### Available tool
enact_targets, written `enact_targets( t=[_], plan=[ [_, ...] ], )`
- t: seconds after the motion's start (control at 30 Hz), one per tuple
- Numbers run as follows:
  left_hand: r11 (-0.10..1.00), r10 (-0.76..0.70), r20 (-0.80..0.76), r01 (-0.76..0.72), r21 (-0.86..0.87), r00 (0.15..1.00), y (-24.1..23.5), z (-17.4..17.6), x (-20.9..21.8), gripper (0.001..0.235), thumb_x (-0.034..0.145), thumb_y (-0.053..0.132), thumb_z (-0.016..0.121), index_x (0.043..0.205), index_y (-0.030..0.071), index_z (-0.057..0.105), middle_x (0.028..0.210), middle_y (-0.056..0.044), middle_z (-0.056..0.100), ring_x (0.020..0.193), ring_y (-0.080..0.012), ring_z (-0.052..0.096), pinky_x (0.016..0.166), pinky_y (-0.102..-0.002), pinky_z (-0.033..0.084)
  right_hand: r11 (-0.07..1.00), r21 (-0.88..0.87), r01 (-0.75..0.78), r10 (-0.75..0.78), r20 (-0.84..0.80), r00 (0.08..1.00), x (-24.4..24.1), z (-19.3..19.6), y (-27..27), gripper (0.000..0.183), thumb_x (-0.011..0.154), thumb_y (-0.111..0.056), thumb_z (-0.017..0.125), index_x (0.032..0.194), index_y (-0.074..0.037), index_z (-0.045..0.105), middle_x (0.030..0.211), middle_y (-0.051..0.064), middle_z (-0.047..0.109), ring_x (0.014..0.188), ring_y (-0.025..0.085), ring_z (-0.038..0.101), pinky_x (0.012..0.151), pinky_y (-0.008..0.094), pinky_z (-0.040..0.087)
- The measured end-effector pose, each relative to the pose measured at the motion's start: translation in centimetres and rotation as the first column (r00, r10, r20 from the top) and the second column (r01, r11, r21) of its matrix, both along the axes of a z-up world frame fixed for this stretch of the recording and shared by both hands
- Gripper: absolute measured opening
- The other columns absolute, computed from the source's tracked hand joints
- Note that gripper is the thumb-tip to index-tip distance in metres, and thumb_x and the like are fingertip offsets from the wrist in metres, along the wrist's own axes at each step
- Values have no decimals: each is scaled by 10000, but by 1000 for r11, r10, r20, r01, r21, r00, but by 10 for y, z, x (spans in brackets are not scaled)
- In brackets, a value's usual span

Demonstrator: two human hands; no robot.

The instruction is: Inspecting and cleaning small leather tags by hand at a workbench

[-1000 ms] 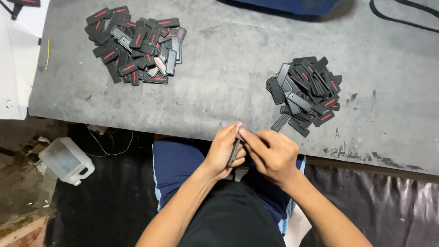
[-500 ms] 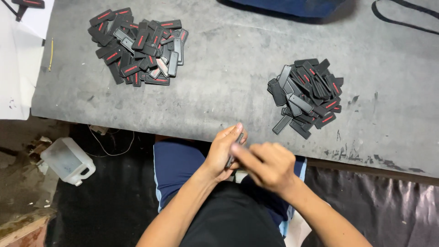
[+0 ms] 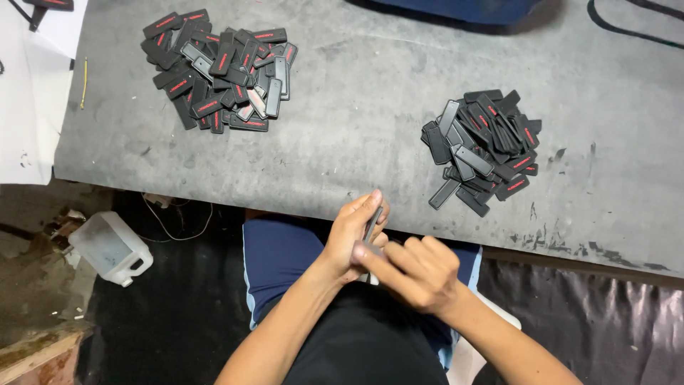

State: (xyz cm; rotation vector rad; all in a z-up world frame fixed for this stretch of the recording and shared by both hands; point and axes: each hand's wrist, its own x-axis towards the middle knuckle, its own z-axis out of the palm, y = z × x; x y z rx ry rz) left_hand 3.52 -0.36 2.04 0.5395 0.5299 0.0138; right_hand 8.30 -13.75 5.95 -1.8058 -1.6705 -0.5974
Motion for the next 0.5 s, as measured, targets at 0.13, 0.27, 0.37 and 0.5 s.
enact_targets(
  t=[0.13,0.27,0.37,0.5],
  plan=[
    [998,13,27,-12,-62,1000,-2,6,-1,390,1091,295,509,759,102,444,414,4,223,275,-51,256,280,-146,200,986,19,167,-166,-25,986,19,-9,3,297,1037,-241,560,1167,-105,789,845,62,582,562,196,476,513,306,415],
    [994,10,30,-13,105,999,-2,-18,-2,429,1062,351,565,759,49,530,507,4,287,320,-57,342,293,-187,254,1000,0,23,-23,-25,999,8,-2,3,307,1022,-213,522,1179,-126,771,819,77,585,543,212,467,519,313,405],
    [999,4,39,-6,43,999,-1,2,-2,401,1074,321,538,756,80,495,461,6,267,299,-55,318,287,-170,240,997,-3,80,-80,-23,997,24,-10,0,328,1037,-252,513,1177,-112,775,830,79,583,549,215,474,517,322,414],
    [1000,-11,40,11,2,999,-2,-10,-3,426,1078,344,550,768,57,500,455,10,223,305,-38,256,281,-161,198,1000,4,-3,3,-49,999,-6,-3,1,285,1026,-222,524,1113,-136,782,827,89,594,552,216,480,529,297,414]
  ],
)
